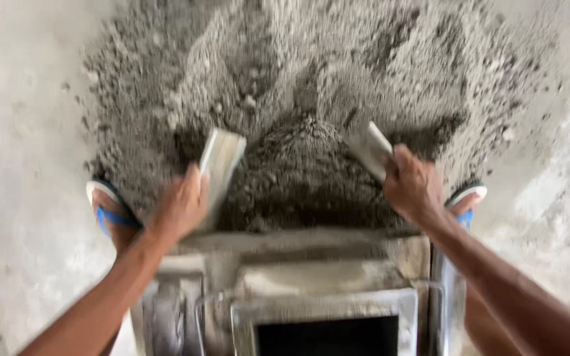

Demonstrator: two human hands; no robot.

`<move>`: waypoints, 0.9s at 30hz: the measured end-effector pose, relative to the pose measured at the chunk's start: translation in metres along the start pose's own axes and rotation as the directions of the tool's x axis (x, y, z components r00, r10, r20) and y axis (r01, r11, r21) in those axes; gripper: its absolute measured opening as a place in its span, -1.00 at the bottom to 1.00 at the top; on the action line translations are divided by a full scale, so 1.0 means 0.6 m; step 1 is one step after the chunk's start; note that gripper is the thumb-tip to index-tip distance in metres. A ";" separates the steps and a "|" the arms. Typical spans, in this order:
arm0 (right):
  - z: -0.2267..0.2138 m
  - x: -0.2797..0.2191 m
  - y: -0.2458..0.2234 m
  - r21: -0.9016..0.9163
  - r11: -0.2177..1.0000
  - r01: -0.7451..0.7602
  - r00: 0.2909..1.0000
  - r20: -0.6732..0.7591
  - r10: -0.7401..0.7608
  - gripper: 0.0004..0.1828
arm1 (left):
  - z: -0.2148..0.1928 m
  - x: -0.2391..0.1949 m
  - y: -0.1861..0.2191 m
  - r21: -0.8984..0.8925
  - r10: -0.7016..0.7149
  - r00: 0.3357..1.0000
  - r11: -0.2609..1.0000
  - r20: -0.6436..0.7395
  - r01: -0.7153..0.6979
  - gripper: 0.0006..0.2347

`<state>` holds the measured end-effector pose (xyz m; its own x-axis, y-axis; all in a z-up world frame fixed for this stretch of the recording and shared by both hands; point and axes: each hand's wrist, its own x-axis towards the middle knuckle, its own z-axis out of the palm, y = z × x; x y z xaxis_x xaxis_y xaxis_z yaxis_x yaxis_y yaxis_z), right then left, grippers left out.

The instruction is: The person scoops cement into a metal mold, levels it with a trowel, and then flips the mold to release a formed brick. This process is repeated multiple times, with the finished bricks being stacked nearby.

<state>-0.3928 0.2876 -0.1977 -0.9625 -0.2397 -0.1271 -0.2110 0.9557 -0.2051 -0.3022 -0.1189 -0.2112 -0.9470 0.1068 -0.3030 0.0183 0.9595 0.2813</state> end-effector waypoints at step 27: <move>-0.108 -0.047 -0.156 0.746 0.312 -0.589 0.785 0.434 0.443 -0.47 | -0.097 -0.031 0.226 -0.674 -0.207 0.975 0.732 -0.080 0.100 -0.60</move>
<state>-0.3571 0.2157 -0.1122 -0.7745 0.1608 -0.6118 0.6280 0.3121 -0.7129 -0.3009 -0.0058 -0.1141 -0.9527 -0.1152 -0.2811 -0.2978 0.5370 0.7893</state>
